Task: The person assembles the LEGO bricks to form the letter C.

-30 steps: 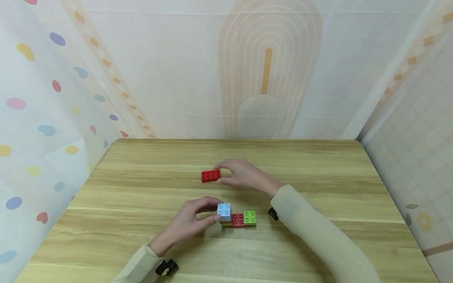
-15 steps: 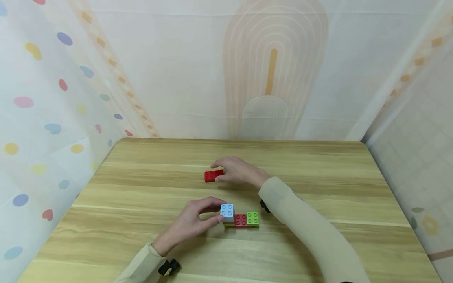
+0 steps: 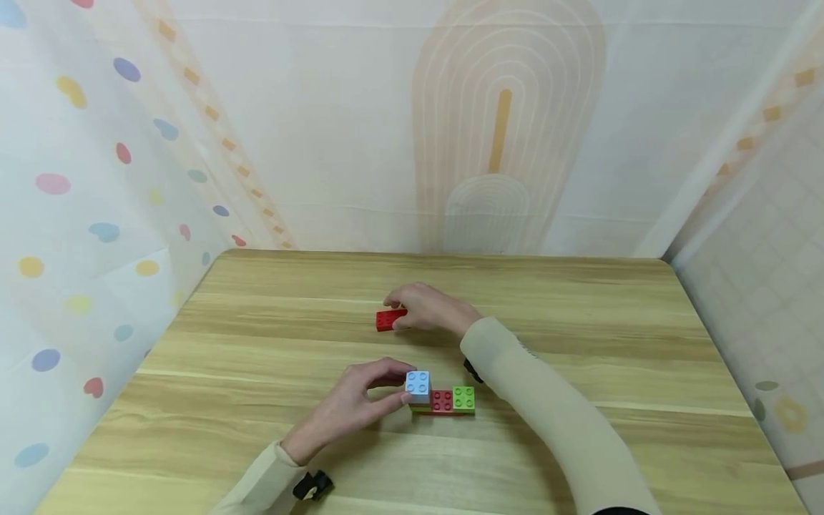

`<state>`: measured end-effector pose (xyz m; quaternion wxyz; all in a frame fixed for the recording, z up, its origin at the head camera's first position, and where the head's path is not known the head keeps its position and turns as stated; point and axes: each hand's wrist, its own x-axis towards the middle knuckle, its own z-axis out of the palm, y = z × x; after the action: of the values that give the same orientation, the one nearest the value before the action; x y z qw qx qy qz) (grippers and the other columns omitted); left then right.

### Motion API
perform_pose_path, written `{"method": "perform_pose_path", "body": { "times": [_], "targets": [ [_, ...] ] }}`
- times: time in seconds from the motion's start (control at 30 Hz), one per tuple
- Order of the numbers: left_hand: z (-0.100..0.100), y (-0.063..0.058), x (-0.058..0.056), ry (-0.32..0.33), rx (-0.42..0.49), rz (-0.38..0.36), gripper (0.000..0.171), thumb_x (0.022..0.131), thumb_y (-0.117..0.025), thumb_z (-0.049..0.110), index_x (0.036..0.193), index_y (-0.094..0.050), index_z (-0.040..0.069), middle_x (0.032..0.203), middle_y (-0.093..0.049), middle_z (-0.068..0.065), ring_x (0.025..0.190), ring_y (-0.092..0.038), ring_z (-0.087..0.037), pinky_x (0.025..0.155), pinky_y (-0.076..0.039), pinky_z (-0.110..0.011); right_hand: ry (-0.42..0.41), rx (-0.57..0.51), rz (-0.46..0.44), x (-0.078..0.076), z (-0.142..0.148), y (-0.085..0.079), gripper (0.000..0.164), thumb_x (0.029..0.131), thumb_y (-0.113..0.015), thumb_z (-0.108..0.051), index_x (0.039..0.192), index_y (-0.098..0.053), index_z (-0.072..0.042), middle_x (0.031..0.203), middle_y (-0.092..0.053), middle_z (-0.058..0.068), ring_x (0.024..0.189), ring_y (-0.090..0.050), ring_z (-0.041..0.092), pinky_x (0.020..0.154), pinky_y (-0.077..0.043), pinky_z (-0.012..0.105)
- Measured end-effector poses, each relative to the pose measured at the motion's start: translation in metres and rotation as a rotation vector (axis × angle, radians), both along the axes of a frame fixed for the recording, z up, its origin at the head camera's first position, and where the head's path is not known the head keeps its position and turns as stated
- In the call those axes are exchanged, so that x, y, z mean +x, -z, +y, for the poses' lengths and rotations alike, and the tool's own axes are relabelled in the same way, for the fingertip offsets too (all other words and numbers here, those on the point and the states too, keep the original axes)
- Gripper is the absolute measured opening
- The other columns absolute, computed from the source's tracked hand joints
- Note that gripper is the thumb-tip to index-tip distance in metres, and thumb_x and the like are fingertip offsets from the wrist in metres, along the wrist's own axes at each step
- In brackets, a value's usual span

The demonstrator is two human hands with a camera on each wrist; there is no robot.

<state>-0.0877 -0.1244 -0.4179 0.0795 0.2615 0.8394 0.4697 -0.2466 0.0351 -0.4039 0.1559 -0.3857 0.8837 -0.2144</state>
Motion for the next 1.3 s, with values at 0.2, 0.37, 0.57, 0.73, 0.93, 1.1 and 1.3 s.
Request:
{"method": "perform_pose_path", "body": {
  "times": [0.2, 0.37, 0.57, 0.73, 0.93, 1.1, 1.3],
  "targets": [
    [0.001, 0.000, -0.001, 0.004, 0.015, 0.010, 0.033, 0.094, -0.070, 0.029, 0.123, -0.065, 0.014, 0.118, -0.067, 0.005, 0.107, -0.064, -0.012, 0.094, -0.052, -0.029, -0.002, 0.023, 0.025, -0.001, 0.000, 0.005, 0.041, 0.091, -0.073, -0.018, 0.130, -0.063, -0.009, 0.129, -0.063, 0.005, 0.117, -0.056, 0.017, 0.104, -0.043, 0.034],
    [0.001, 0.001, -0.002, 0.008, 0.019, 0.011, 0.032, 0.094, -0.070, 0.028, 0.123, -0.065, 0.014, 0.117, -0.067, 0.005, 0.107, -0.064, -0.011, 0.094, -0.052, -0.029, -0.003, 0.036, 0.041, 0.000, 0.001, 0.005, 0.035, 0.092, -0.072, -0.014, 0.126, -0.066, -0.010, 0.124, -0.065, 0.003, 0.111, -0.057, 0.016, 0.101, -0.045, 0.033],
    [0.000, -0.001, -0.001, 0.002, 0.022, -0.010, 0.031, 0.094, -0.070, 0.026, 0.123, -0.065, 0.015, 0.117, -0.067, 0.007, 0.108, -0.064, -0.011, 0.095, -0.052, -0.031, 0.027, 0.017, 0.059, 0.003, 0.004, -0.003, 0.035, 0.093, -0.069, -0.015, 0.128, -0.065, -0.009, 0.125, -0.064, 0.004, 0.111, -0.056, 0.017, 0.101, -0.046, 0.034],
    [-0.002, 0.000, -0.003, 0.005, 0.034, -0.014, 0.029, 0.095, -0.070, 0.026, 0.122, -0.066, 0.016, 0.116, -0.067, 0.007, 0.108, -0.064, -0.011, 0.095, -0.052, -0.032, 0.044, -0.018, 0.071, 0.007, 0.009, -0.015, 0.036, 0.093, -0.067, -0.014, 0.129, -0.065, -0.009, 0.126, -0.062, 0.005, 0.112, -0.055, 0.018, 0.100, -0.046, 0.034],
    [-0.004, 0.000, -0.003, 0.002, 0.021, -0.032, 0.029, 0.095, -0.069, 0.026, 0.122, -0.065, 0.017, 0.116, -0.067, 0.009, 0.108, -0.064, -0.011, 0.095, -0.051, -0.031, 0.036, -0.059, 0.093, 0.012, 0.016, -0.024, 0.035, 0.092, -0.067, -0.014, 0.127, -0.066, -0.008, 0.124, -0.063, 0.005, 0.111, -0.056, 0.019, 0.099, -0.047, 0.035],
    [-0.005, 0.001, -0.004, -0.002, 0.018, -0.033, 0.029, 0.095, -0.070, 0.026, 0.122, -0.065, 0.017, 0.116, -0.066, 0.009, 0.108, -0.064, -0.011, 0.095, -0.051, -0.029, 0.038, -0.081, 0.115, 0.016, 0.022, -0.029, 0.036, 0.092, -0.068, -0.015, 0.127, -0.066, -0.008, 0.125, -0.063, 0.006, 0.115, -0.057, 0.021, 0.101, -0.046, 0.037],
    [-0.006, 0.001, -0.005, -0.002, 0.019, -0.024, 0.030, 0.094, -0.070, 0.025, 0.123, -0.065, 0.016, 0.116, -0.067, 0.009, 0.108, -0.064, -0.011, 0.095, -0.052, -0.029, 0.050, -0.115, 0.123, 0.025, 0.032, -0.037, 0.037, 0.093, -0.065, -0.016, 0.128, -0.065, -0.008, 0.126, -0.062, 0.006, 0.114, -0.056, 0.020, 0.099, -0.047, 0.039]
  ]
}}
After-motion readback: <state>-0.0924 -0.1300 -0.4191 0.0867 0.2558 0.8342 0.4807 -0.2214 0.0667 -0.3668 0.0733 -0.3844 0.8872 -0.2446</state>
